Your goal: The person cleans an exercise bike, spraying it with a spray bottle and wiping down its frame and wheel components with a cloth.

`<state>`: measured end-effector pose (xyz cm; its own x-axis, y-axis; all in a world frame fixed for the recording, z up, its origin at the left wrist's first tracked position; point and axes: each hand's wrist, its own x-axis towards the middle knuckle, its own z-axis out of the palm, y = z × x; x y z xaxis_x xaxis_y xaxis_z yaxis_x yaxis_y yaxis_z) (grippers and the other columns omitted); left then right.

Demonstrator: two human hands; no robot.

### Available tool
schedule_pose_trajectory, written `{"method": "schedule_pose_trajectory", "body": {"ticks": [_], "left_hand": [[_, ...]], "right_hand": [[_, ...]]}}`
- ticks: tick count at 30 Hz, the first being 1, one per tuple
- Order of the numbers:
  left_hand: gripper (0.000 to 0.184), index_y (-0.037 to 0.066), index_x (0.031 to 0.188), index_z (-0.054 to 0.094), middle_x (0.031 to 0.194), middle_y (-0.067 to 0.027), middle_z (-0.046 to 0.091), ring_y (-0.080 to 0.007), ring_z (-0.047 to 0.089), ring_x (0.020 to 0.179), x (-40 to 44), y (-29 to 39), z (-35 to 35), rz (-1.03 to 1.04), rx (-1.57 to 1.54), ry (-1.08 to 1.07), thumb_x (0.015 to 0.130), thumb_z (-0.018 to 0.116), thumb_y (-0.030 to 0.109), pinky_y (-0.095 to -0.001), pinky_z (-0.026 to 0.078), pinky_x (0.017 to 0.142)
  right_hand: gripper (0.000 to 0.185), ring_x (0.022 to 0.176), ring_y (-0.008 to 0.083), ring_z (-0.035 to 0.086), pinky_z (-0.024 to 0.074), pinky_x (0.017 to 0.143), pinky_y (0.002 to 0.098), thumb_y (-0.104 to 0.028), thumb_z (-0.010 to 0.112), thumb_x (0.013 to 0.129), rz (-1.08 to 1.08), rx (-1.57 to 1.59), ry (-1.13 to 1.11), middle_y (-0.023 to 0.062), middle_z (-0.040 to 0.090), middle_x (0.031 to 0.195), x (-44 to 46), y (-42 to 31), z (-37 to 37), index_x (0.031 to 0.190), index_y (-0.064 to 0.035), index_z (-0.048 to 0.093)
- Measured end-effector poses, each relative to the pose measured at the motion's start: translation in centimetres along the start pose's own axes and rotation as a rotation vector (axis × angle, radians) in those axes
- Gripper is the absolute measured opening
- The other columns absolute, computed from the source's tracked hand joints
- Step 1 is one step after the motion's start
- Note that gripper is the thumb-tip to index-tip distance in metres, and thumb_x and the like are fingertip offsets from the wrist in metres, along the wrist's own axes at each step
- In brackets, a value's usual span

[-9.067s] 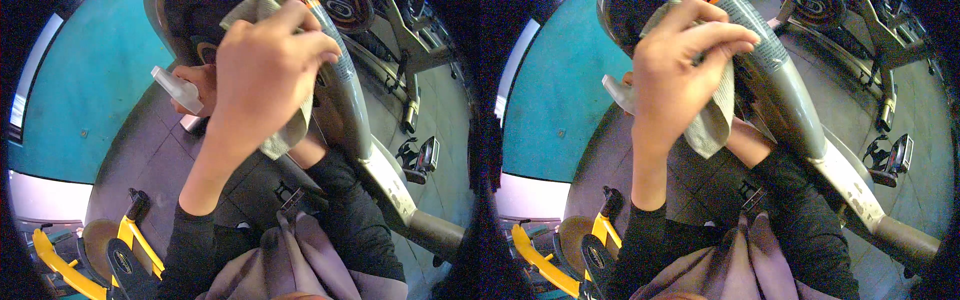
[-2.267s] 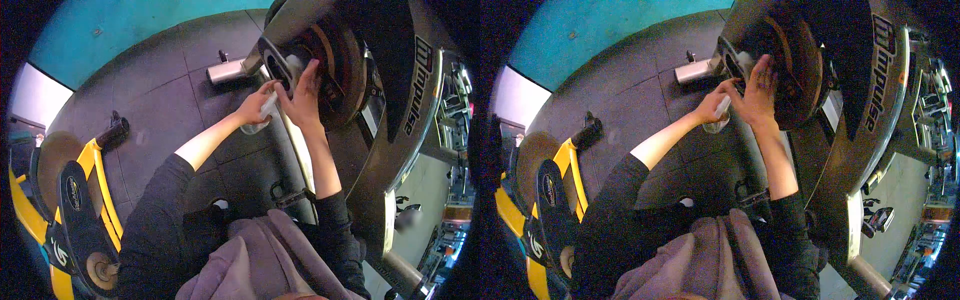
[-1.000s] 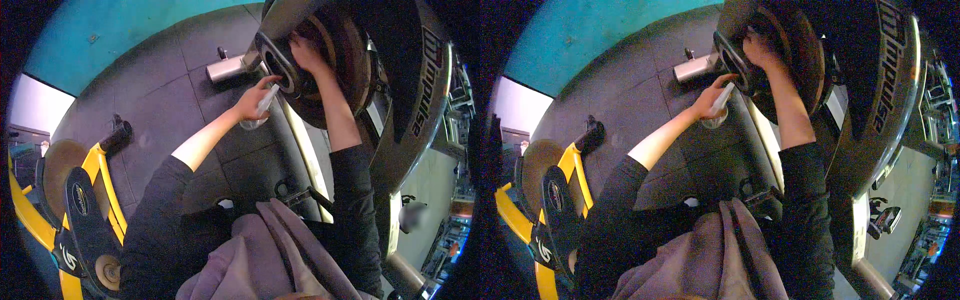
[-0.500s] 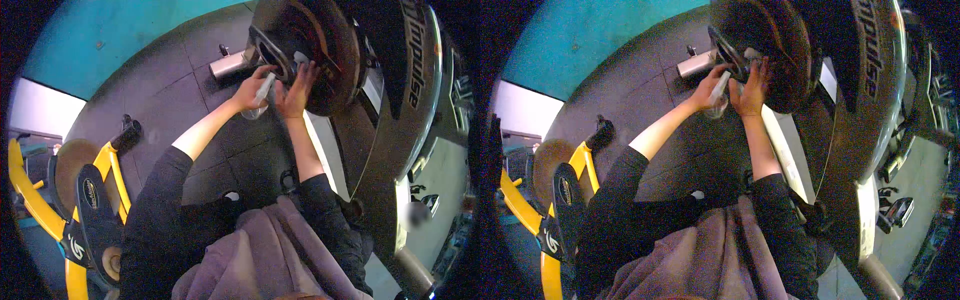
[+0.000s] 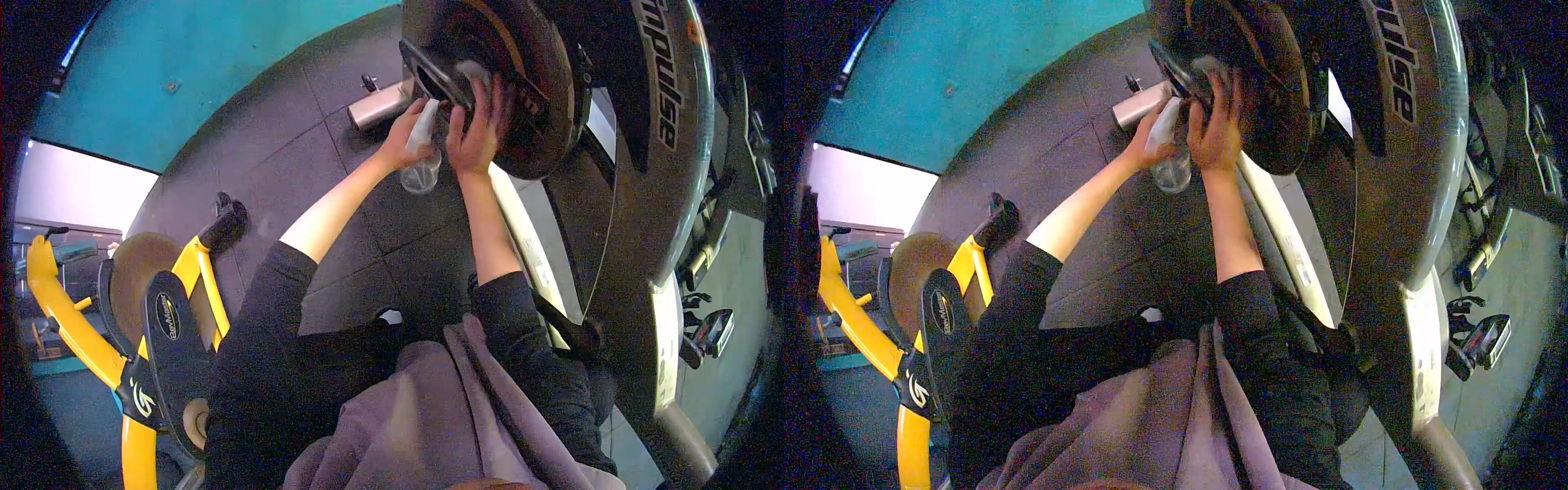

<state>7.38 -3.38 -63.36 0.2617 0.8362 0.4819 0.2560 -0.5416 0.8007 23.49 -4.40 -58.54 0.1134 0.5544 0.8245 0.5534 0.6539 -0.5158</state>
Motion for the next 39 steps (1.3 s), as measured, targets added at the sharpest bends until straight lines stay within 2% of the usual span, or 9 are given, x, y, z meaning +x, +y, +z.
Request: {"method": "schedule_pose_trajectory", "body": {"ticks": [7,13,16,19,25,29,31,35,39], "left_hand": [[0.049,0.003,0.092,0.06,0.113,-0.0186,0.056,-0.0401,0.046,0.115,0.1,-0.3,-0.6,-0.039,0.09,-0.093,0.055,0.076,0.031,-0.0437,0.038,0.097],[0.05,0.004,0.093,0.061,0.115,-0.0197,0.056,-0.0391,0.048,0.111,0.5,0.7,0.3,0.136,0.057,-0.031,0.058,0.07,0.04,-0.0433,0.04,0.095],[0.048,0.004,0.088,0.06,0.114,-0.02,0.056,-0.0388,0.048,0.109,0.6,0.1,0.2,0.13,0.1,0.009,0.059,0.07,0.04,-0.0426,0.041,0.092],[0.042,0.005,0.08,0.055,0.109,-0.0197,0.056,-0.0393,0.048,0.109,0.3,0.5,-0.3,0.007,0.044,-0.065,0.057,0.07,0.037,-0.043,0.041,0.09],[0.043,0.005,0.078,0.054,0.102,-0.0168,0.057,-0.0397,0.048,0.108,-0.1,0.0,-0.5,-0.041,0.077,-0.09,0.057,0.073,0.037,-0.0425,0.042,0.088],[0.048,0.004,0.083,0.058,0.104,-0.0154,0.057,-0.0396,0.048,0.11,0.9,0.2,-0.7,0.143,0.175,-0.091,0.057,0.075,0.041,-0.0431,0.041,0.091],[0.056,0.003,0.091,0.06,0.108,-0.0165,0.057,-0.0382,0.048,0.109,1.0,0.7,0.1,0.1,0.202,-0.054,0.058,0.074,0.046,-0.0435,0.04,0.092],[0.059,0.002,0.094,0.06,0.113,-0.0188,0.056,-0.0368,0.049,0.105,0.5,0.2,0.2,0.024,-0.032,-0.028,0.061,0.071,0.05,-0.0422,0.041,0.09],[0.056,0.002,0.089,0.058,0.114,-0.0194,0.054,-0.0372,0.049,0.104,0.7,0.2,0.0,-0.001,-0.014,-0.024,0.063,0.069,0.05,-0.0421,0.041,0.09]], "right_hand": [[0.05,0.133,0.0473,0.027,0.02,0.11,0.0525,-0.034,0.05,0.093,0.156,0.108,0.21,0.0292,0.026,0.145,-3.3,-0.3,1.7,0.135,-0.0065,0.044],[0.042,0.132,0.0457,0.03,0.0216,0.109,0.0522,-0.029,0.05,0.094,0.038,-0.144,-0.023,0.0255,0.037,0.141,1.4,-1.7,0.9,0.131,-0.0092,0.049],[0.04,0.13,0.0442,0.033,0.0222,0.108,0.0507,-0.027,0.046,0.096,0.101,0.137,0.093,0.023,0.044,0.135,-0.2,-1.0,1.7,0.129,-0.0055,0.049],[0.046,0.126,0.0408,0.037,0.0214,0.109,0.0481,-0.027,0.041,0.098,0.23,0.136,0.23,0.0229,0.046,0.13,-3.8,-0.2,2.9,0.128,0.0089,0.041],[0.044,0.12,0.0315,0.042,0.027,0.105,0.0424,-0.028,0.04,0.099,0.675,0.514,0.476,0.0232,0.05,0.122,-3.4,-1.4,3.5,0.124,0.0081,0.042],[0.041,0.112,0.0312,0.05,0.0327,0.101,0.0411,-0.026,0.046,0.097,0.696,0.456,0.448,0.0208,0.056,0.115,0.7,-2.7,2.0,0.124,0.0048,0.044],[0.037,0.107,0.0318,0.055,0.0368,0.098,0.04,-0.021,0.054,0.092,0.246,-0.116,0.23,0.0174,0.061,0.111,2.5,-3.2,1.8,0.122,0.0009,0.049],[0.032,0.102,0.0321,0.062,0.0451,0.09,0.0387,-0.015,0.061,0.085,0.497,0.338,0.256,0.0136,0.067,0.106,5.1,-3.8,1.1,0.116,-0.0044,0.059],[0.035,0.1,0.0332,0.063,0.0466,0.089,0.0381,-0.017,0.063,0.084,0.404,0.086,0.126,0.0129,0.068,0.105,5.3,-2.6,0.3,0.117,-0.0067,0.059]]}}
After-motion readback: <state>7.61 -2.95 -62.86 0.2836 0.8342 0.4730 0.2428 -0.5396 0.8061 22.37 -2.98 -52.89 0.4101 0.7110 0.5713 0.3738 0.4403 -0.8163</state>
